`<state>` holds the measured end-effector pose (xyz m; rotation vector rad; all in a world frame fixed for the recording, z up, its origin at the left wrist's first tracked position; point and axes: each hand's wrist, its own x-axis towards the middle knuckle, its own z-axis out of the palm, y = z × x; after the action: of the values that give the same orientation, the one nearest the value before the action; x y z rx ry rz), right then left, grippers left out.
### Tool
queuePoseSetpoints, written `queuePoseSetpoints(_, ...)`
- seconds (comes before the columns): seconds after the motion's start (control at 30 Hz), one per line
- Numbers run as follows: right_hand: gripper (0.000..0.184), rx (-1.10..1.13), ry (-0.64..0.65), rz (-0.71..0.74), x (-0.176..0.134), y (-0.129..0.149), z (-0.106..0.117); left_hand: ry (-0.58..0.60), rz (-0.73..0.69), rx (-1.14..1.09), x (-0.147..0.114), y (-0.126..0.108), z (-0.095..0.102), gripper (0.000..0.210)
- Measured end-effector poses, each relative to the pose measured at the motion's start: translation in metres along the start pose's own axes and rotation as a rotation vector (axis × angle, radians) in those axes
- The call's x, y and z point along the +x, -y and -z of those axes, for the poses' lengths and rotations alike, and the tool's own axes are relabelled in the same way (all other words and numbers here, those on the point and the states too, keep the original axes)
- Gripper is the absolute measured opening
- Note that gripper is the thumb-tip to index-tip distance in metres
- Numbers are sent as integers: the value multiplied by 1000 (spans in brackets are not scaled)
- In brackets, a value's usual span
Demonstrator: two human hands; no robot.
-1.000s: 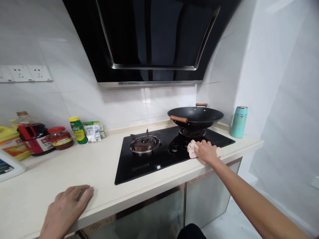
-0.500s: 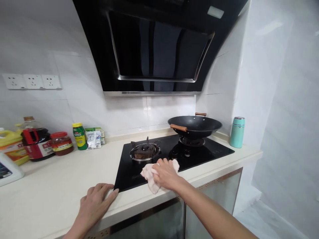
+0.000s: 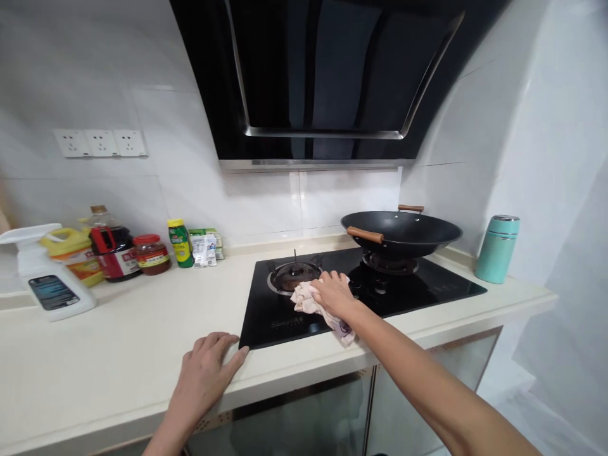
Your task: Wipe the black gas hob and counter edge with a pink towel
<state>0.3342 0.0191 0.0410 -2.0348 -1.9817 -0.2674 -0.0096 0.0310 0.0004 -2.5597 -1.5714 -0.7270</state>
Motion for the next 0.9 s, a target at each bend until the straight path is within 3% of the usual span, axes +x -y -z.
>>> queuePoseSetpoints(0.17, 48, 15, 45, -111, -9, 7, -7, -31, 6, 4, -5, -9, 6, 36)
queuePoseSetpoints(0.37, 58, 41, 120, -68, -15, 38, -11, -25, 29, -15, -7, -13, 6, 41)
queuePoseSetpoints(0.5, 60, 89, 139, 43, -7, 85, -13, -42, 77, -66, -5, -11, 2, 50)
queuePoseSetpoints(0.63, 54, 156, 136, 228, -4, 144, -11, -51, 130, -160, -2, -4, -1, 57)
queuePoseSetpoints(0.73, 48, 205, 122, 373, -10, 171, -10, -93, 157, -210, 1, 5, -4, 65)
queuePoseSetpoints(0.8, 46, 239, 111, 424, -13, 171, -10, -132, 170, -219, 1, 9, -5, 67)
queuePoseSetpoints(0.9, 50, 264, 105, 363, -11, 143, -10, -141, 155, -198, 1, 10, -4, 62)
